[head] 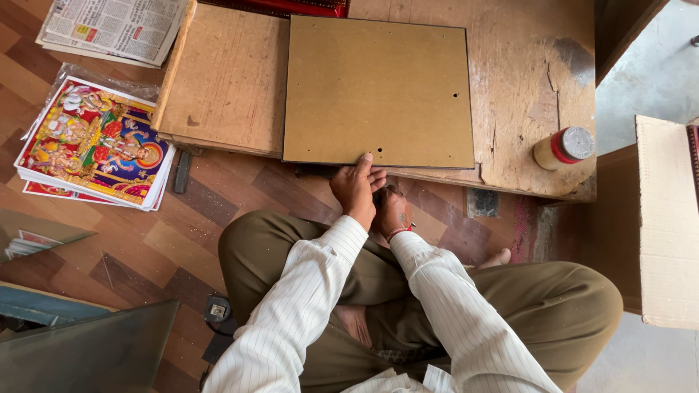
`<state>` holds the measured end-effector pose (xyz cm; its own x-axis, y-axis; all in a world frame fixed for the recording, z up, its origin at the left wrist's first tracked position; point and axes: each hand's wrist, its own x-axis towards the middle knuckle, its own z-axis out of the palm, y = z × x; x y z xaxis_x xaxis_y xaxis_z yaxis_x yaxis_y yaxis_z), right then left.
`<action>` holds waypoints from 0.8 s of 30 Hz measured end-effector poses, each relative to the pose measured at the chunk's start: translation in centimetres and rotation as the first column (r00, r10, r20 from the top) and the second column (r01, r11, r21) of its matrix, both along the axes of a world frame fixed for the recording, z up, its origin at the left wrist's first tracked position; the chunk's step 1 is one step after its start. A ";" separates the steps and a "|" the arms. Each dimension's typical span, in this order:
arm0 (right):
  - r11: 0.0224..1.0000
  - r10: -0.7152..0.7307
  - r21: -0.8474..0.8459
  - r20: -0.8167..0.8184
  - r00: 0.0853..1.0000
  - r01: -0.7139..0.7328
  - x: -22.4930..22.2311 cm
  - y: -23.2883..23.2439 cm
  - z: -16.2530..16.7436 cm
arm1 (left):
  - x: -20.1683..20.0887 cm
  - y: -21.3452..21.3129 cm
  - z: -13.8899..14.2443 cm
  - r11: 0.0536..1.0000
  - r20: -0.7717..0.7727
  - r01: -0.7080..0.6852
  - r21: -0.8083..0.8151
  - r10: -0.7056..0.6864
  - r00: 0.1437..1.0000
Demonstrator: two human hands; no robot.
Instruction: The person sits on the floor at a low workbench and uses a small hand tool to work on the holes of a square hardboard picture frame backing, repositioning the board and handling small fasteners while framed prints and stacks of frames sit nearby.
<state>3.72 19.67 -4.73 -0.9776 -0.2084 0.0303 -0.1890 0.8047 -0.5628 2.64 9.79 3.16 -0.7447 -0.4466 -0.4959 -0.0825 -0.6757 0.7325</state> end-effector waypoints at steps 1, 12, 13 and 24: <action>0.998 -0.052 -0.040 -0.007 0.999 0.051 0.1 -0.1 0.0 | 0.0 0.0 0.0 1.000 0.005 0.001 0.002 -0.001 1.000; 0.947 -0.194 -0.266 -0.033 0.980 0.178 0.9 1.2 1.0 | 1.4 -0.3 -1.1 0.998 0.009 0.061 0.028 -0.062 0.998; 0.901 -0.233 -0.372 0.020 0.972 0.223 1.0 1.2 1.4 | 1.8 -0.2 -1.2 0.997 0.031 0.069 0.017 -0.070 0.997; -0.037 0.297 -0.641 0.726 0.620 0.767 2.7 7.4 6.6 | 5.6 1.9 2.1 0.356 -0.066 0.160 -0.921 -0.547 0.835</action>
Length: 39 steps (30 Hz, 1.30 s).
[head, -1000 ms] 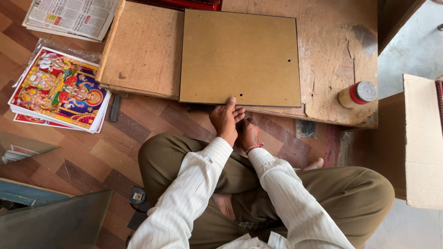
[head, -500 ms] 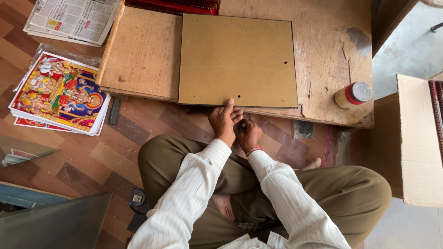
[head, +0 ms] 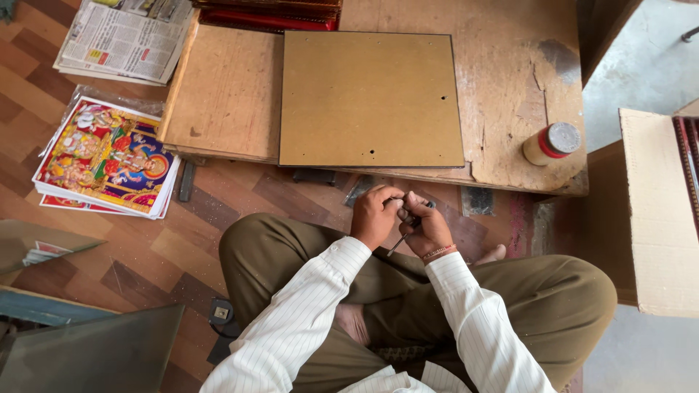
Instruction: The person sits on the floor at a low workbench and uses a small hand tool to work on the holes of a square hardboard picture frame backing, repositioning the board and handling small fasteners while framed prints and stacks of frames sit nearby.
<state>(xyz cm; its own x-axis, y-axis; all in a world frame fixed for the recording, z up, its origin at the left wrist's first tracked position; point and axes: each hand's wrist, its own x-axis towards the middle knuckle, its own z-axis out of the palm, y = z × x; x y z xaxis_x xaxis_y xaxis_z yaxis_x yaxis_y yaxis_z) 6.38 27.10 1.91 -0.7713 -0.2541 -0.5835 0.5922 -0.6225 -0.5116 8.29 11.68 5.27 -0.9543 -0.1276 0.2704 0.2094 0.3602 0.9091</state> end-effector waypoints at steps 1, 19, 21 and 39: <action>1.000 0.009 -0.027 0.008 1.000 -0.008 0.2 0.1 0.1 | 0.1 0.0 0.4 1.000 -0.003 0.010 -0.005 -0.010 1.000; 0.418 0.506 0.745 -0.667 0.547 0.520 -0.4 -3.9 5.5 | -4.6 -6.7 4.0 0.959 -0.115 -0.102 -0.263 0.074 0.991; 0.048 0.751 0.706 -0.492 0.440 0.707 -1.0 -4.2 6.8 | -6.6 -8.6 3.8 0.954 -0.070 -0.078 -0.290 0.060 0.996; -0.124 0.865 0.827 -0.180 0.468 0.548 -1.9 -6.1 8.0 | -8.8 -9.5 3.4 0.897 -0.036 0.053 -0.438 -0.077 0.996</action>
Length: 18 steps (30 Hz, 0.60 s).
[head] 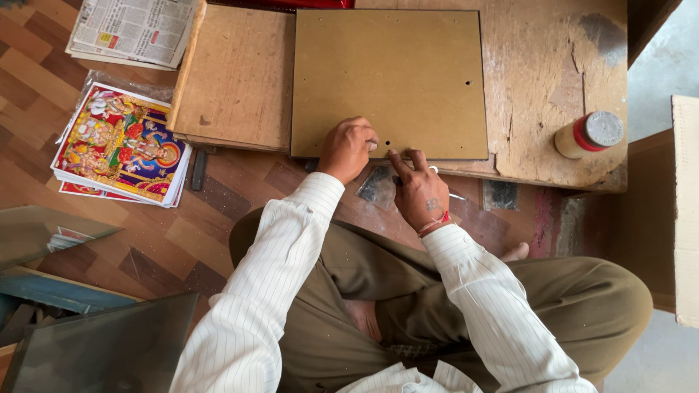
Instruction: The person sits on the floor at a low workbench and uses a small hand tool to work on the holes of a square hardboard picture frame backing, repositioning the board and handling small fasteners while framed prints and stacks of frames sit nearby.
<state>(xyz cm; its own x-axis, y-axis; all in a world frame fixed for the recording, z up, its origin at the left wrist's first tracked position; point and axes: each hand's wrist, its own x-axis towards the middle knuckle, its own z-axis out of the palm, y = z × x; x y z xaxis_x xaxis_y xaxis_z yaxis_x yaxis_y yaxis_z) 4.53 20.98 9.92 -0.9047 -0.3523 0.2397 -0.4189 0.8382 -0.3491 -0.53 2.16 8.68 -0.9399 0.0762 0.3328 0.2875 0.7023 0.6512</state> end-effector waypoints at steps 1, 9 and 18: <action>1.000 0.001 -0.005 0.005 1.000 -0.001 0.1 0.0 0.0 | 0.0 0.0 0.0 1.000 0.003 0.004 -0.005 -0.004 1.000; 0.999 -0.004 -0.036 0.005 1.000 0.005 0.1 0.0 0.0 | -0.4 0.1 -1.1 0.996 0.014 -0.035 0.078 0.034 0.999; 0.999 -0.015 -0.028 0.003 1.000 0.015 0.0 -0.1 -0.2 | -1.8 -0.3 -3.1 0.965 0.099 -0.122 0.230 0.102 0.990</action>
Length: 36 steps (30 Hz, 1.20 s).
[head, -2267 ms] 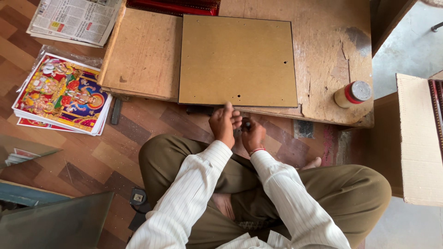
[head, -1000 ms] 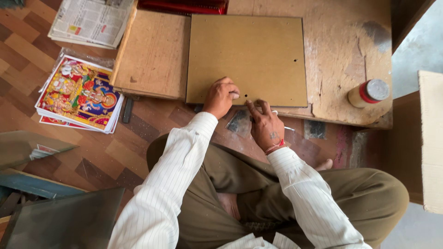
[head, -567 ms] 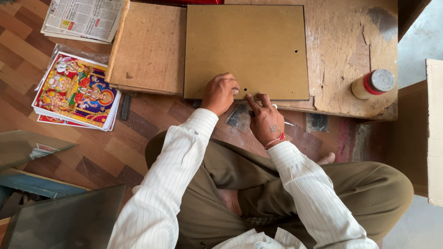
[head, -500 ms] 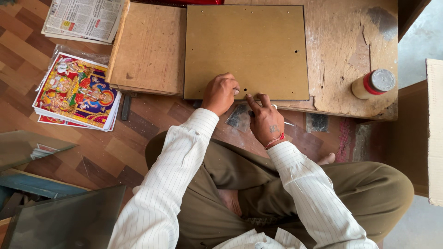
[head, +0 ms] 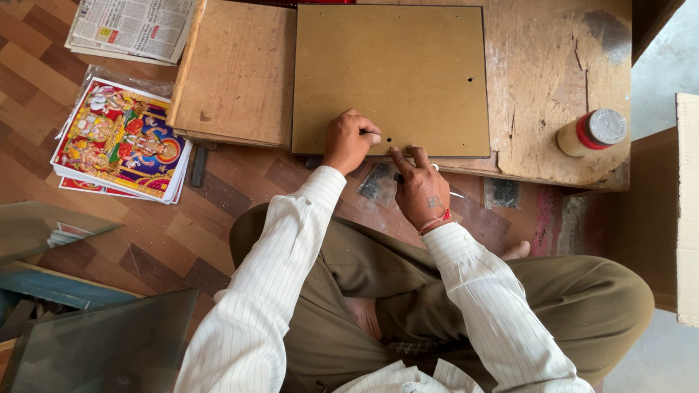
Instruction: The person sits on the floor at a low workbench and uses a small hand tool to work on the holes of a square hardboard picture frame backing, repositioning the board and handling small fasteners while framed prints and stacks of frames sit nearby.
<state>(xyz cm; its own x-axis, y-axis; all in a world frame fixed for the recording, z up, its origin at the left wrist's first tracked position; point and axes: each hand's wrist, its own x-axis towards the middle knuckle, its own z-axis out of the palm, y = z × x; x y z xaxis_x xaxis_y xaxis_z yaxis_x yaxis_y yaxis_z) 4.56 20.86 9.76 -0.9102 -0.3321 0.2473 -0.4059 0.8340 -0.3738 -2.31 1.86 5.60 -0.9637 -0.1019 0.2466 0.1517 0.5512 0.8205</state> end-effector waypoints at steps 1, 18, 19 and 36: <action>1.000 0.003 0.001 0.000 1.000 -0.003 0.0 0.0 0.0 | -0.1 0.1 -0.1 1.000 0.011 -0.004 -0.009 0.004 1.000; 0.999 0.014 0.037 0.018 1.000 -0.015 -0.1 0.0 -0.6 | -0.2 1.1 -0.8 0.999 -0.023 -0.032 -0.039 0.031 0.999; 0.999 0.019 0.038 0.025 1.000 -0.020 -0.1 0.1 -0.8 | -0.2 1.2 -0.9 0.998 -0.016 -0.037 -0.041 0.036 0.999; 0.496 0.322 -0.860 0.057 0.945 -0.117 -5.4 -1.8 4.4 | 0.1 -0.1 -0.1 0.988 0.006 0.058 0.144 -0.059 0.998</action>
<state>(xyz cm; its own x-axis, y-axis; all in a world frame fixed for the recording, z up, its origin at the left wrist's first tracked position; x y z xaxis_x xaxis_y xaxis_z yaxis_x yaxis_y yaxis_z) -0.89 19.08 14.18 -0.8969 -0.2582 0.3592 -0.3673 -0.0179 -0.9299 -2.18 1.80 5.53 -0.9714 -0.0791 0.2240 0.1717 0.4178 0.8922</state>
